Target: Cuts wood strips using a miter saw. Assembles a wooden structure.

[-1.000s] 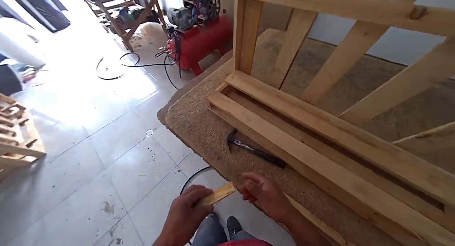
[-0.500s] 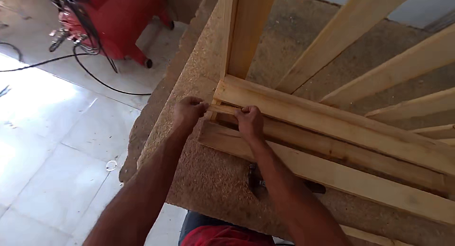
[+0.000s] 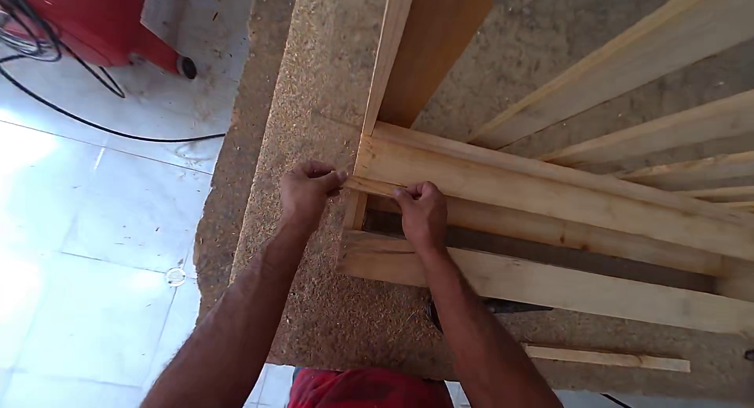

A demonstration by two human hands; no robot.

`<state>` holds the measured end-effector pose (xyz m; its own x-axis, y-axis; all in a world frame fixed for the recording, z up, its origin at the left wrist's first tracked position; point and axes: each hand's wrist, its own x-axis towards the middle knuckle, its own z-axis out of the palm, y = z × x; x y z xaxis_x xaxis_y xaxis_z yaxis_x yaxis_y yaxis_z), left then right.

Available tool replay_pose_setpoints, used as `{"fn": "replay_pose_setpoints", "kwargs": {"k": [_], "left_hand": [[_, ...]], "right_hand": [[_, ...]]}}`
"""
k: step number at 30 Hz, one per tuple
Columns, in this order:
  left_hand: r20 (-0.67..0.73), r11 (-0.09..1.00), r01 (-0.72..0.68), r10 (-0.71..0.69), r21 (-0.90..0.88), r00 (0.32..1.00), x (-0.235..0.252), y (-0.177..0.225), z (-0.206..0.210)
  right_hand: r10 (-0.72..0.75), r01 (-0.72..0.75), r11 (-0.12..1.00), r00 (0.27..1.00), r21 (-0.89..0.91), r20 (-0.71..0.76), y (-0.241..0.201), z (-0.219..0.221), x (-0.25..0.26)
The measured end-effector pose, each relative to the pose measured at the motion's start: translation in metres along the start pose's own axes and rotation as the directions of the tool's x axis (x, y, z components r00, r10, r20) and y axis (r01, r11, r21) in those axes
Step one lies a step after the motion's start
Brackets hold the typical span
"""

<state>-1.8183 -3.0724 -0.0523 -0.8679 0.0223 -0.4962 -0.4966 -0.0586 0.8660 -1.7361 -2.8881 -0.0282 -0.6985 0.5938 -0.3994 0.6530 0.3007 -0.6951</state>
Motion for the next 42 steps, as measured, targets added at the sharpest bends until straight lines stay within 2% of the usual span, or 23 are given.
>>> {"fn": "replay_pose_setpoints", "kwargs": {"k": [4, 6, 9, 12, 22, 33, 35, 37, 40, 42], "left_hand": [[0.067, 0.999, 0.025, -0.026, 0.019, 0.997, 0.002, 0.005, -0.002], [0.103, 0.995, 0.034, -0.044, 0.098, 0.994, -0.010, 0.000, -0.011], [0.153, 0.987, 0.059, -0.083, 0.152, 0.985, -0.037, -0.012, -0.031], [0.135, 0.992, 0.055, -0.070, 0.112, 0.988, -0.054, -0.024, -0.041], [0.134, 0.996, 0.092, -0.090, -0.004, 0.987, -0.055, -0.028, -0.039], [0.136, 0.993, 0.111, -0.116, 0.045, 0.984, -0.054, -0.020, -0.038], [0.132, 0.986, 0.075, -0.095, 0.150, 0.987, -0.057, -0.017, -0.038], [0.157, 0.914, -0.052, -0.013, 0.401, 0.988, -0.070, -0.007, -0.040], [0.182, 0.666, -0.235, 0.150, 0.708, 0.972, -0.099, 0.012, -0.040], [0.185, 0.517, -0.268, 0.207, 0.813, 0.961, -0.123, 0.012, -0.036]], "right_hand": [[-0.039, 0.039, 0.999, 0.997, -0.003, 0.061, 0.000, -0.008, 0.001], [-0.080, 0.094, 0.993, 0.980, -0.071, 0.181, 0.003, -0.023, -0.007], [-0.170, 0.255, 0.949, 0.909, -0.184, 0.381, 0.011, -0.037, -0.016], [-0.149, 0.315, 0.908, 0.860, -0.277, 0.488, 0.020, -0.037, -0.021], [-0.135, 0.288, 0.935, 0.827, -0.206, 0.546, 0.022, -0.040, -0.012], [-0.114, 0.290, 0.939, 0.768, -0.183, 0.630, 0.021, -0.042, 0.002], [-0.162, 0.326, 0.931, 0.769, -0.162, 0.618, 0.022, -0.043, 0.000], [-0.225, 0.308, 0.949, 0.812, -0.067, 0.539, 0.021, -0.043, -0.002], [-0.287, 0.240, 0.956, 0.885, 0.170, 0.368, 0.004, -0.039, -0.003], [-0.316, 0.260, 0.944, 0.886, 0.201, 0.340, -0.010, -0.029, -0.003]]}}
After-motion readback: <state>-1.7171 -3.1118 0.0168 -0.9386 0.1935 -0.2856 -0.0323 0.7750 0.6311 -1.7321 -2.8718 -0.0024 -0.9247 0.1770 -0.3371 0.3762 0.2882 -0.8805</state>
